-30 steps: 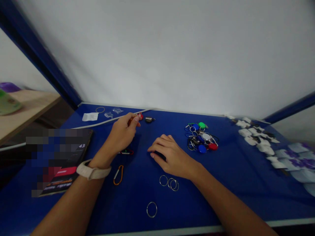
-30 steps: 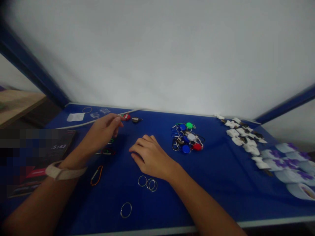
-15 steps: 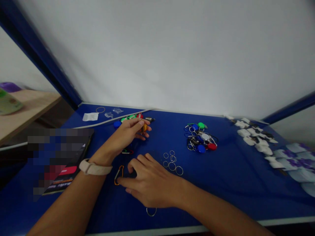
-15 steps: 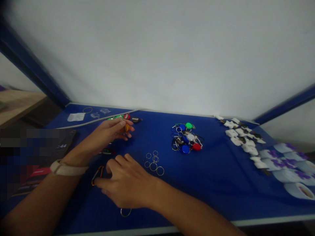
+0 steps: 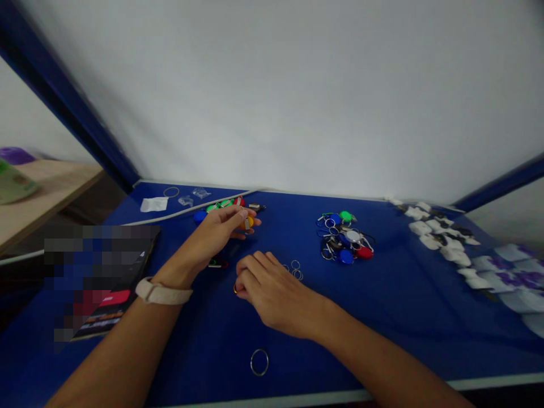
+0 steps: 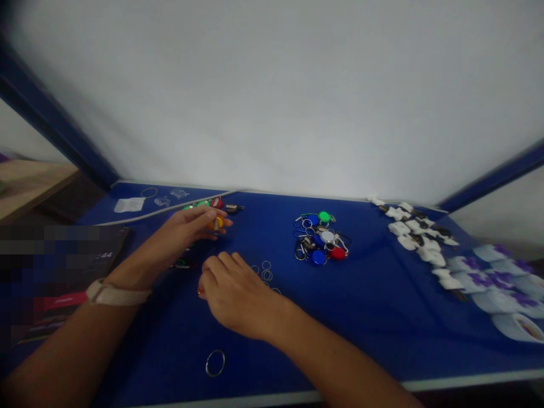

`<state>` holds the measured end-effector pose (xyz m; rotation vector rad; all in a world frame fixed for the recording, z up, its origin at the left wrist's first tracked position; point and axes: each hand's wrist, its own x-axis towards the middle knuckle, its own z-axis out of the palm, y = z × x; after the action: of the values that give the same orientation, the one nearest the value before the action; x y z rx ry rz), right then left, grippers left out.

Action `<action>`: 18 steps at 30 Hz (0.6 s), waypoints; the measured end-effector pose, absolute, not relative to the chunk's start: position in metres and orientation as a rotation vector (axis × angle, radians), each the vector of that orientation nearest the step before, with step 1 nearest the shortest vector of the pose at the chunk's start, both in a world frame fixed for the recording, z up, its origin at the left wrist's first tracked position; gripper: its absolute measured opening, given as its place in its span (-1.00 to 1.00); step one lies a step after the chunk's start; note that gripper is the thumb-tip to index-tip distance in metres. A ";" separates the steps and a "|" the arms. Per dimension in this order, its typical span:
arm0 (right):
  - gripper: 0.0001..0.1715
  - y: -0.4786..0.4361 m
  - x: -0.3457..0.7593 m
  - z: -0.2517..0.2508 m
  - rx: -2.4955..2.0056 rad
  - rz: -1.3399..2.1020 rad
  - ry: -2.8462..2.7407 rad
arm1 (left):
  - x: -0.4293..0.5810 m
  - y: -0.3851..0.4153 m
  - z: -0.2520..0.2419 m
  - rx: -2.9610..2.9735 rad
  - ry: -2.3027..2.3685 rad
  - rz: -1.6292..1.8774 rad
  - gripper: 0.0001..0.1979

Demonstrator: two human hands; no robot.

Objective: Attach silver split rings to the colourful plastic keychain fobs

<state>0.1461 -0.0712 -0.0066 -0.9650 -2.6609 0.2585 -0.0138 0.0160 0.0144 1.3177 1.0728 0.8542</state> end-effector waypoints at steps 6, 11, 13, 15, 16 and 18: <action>-0.89 -0.054 0.163 -0.011 -1.168 0.846 -1.994 | -0.013 0.017 0.011 1.241 1.036 0.853 -0.72; -0.78 -0.039 0.173 -0.013 -1.203 1.048 -1.534 | -0.008 0.013 0.010 1.307 0.947 0.717 -0.74; -0.77 -0.037 0.175 -0.016 -1.227 1.031 -1.526 | -0.003 0.008 0.013 1.382 0.946 0.623 -0.71; -0.76 -0.036 0.176 -0.019 -1.226 1.003 -1.545 | 0.001 0.003 0.015 1.424 0.926 0.529 -0.68; -0.76 -0.036 0.176 -0.020 -1.225 0.994 -1.554 | 0.002 0.001 0.015 1.439 0.911 0.502 -0.66; -0.76 -0.036 0.177 -0.020 -1.228 0.980 -1.584 | 0.004 0.000 0.014 1.467 0.884 0.482 -0.63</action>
<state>0.1769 -0.0359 -0.0201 -1.2284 -1.5845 0.9803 0.0043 0.0000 0.0142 1.4674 0.8839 0.4820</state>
